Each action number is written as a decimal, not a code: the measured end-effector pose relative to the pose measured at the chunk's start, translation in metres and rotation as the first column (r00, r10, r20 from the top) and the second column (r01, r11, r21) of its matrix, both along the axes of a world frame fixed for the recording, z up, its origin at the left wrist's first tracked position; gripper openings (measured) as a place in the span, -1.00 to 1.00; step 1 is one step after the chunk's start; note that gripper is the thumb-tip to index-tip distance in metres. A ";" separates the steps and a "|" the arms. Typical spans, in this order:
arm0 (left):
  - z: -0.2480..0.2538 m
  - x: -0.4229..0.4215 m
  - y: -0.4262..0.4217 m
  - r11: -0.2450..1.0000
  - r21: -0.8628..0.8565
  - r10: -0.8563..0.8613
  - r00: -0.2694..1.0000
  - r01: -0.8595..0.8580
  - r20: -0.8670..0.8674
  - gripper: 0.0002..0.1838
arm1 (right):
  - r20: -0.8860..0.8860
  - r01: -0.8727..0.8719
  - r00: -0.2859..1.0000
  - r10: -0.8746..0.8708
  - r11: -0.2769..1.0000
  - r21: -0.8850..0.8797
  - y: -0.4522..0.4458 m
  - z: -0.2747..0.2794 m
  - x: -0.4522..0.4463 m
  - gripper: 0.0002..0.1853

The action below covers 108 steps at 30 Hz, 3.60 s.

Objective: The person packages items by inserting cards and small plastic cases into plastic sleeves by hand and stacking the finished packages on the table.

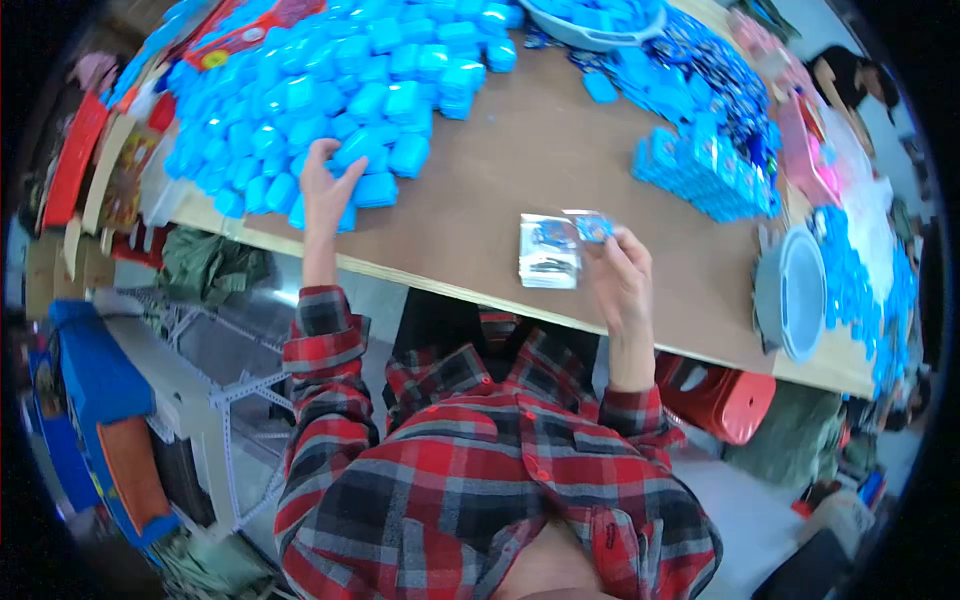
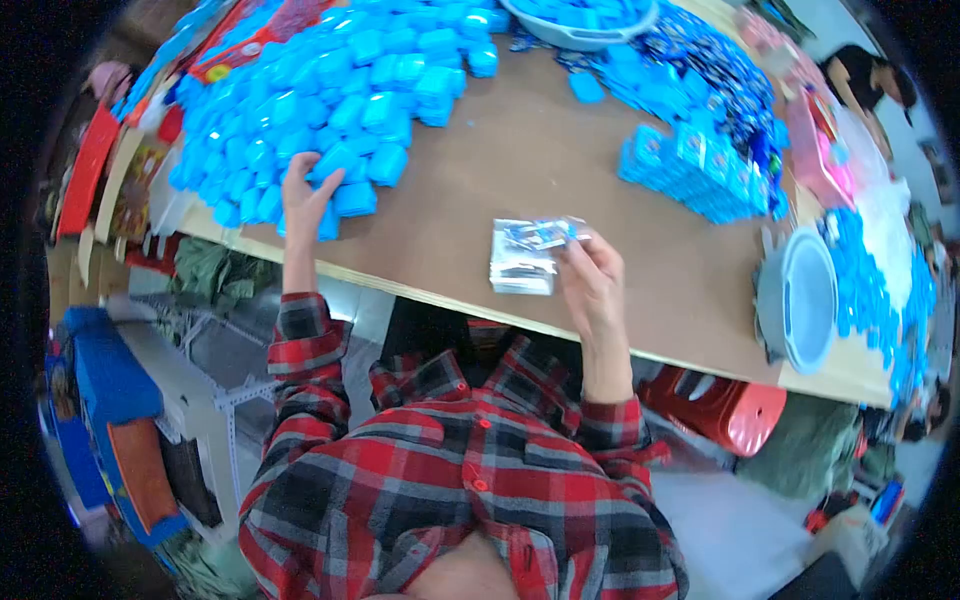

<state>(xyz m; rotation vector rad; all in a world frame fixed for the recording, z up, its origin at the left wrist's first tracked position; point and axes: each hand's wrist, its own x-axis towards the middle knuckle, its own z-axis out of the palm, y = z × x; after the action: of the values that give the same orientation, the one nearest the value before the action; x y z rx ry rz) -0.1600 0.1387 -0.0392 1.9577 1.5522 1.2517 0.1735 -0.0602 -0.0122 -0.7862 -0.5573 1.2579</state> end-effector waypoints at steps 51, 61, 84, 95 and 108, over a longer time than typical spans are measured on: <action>0.054 0.151 -0.121 0.375 -0.286 -0.382 0.428 0.882 0.819 -0.35 | 0.370 -0.016 0.929 -0.021 0.995 0.096 -0.015 0.007 0.008 -0.92; 0.038 0.164 -0.127 0.612 -0.213 -0.473 0.569 0.761 0.673 -0.40 | 0.479 0.052 0.872 -0.100 0.992 0.114 -0.014 0.005 0.011 -0.98; 0.035 0.181 -0.141 0.614 -0.232 -0.452 0.577 0.755 0.680 -0.16 | 0.043 0.207 0.977 -0.207 0.978 0.009 0.002 0.006 -0.018 -0.32; 0.073 0.171 -0.107 0.593 0.020 -0.803 0.594 0.805 -0.046 0.04 | 0.084 -0.100 0.991 0.109 0.989 -0.105 -0.011 0.010 -0.014 -0.33; 0.065 0.168 -0.117 0.471 -0.096 -0.823 0.476 0.877 0.310 0.00 | 0.036 -0.105 0.993 0.112 0.981 -0.161 -0.010 0.017 -0.012 -0.42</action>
<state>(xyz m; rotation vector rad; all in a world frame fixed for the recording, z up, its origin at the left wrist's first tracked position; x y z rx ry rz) 0.0084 0.0214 0.0262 1.9012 0.3728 0.7199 0.1616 -0.0706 0.0045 -0.9294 -0.5472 1.4002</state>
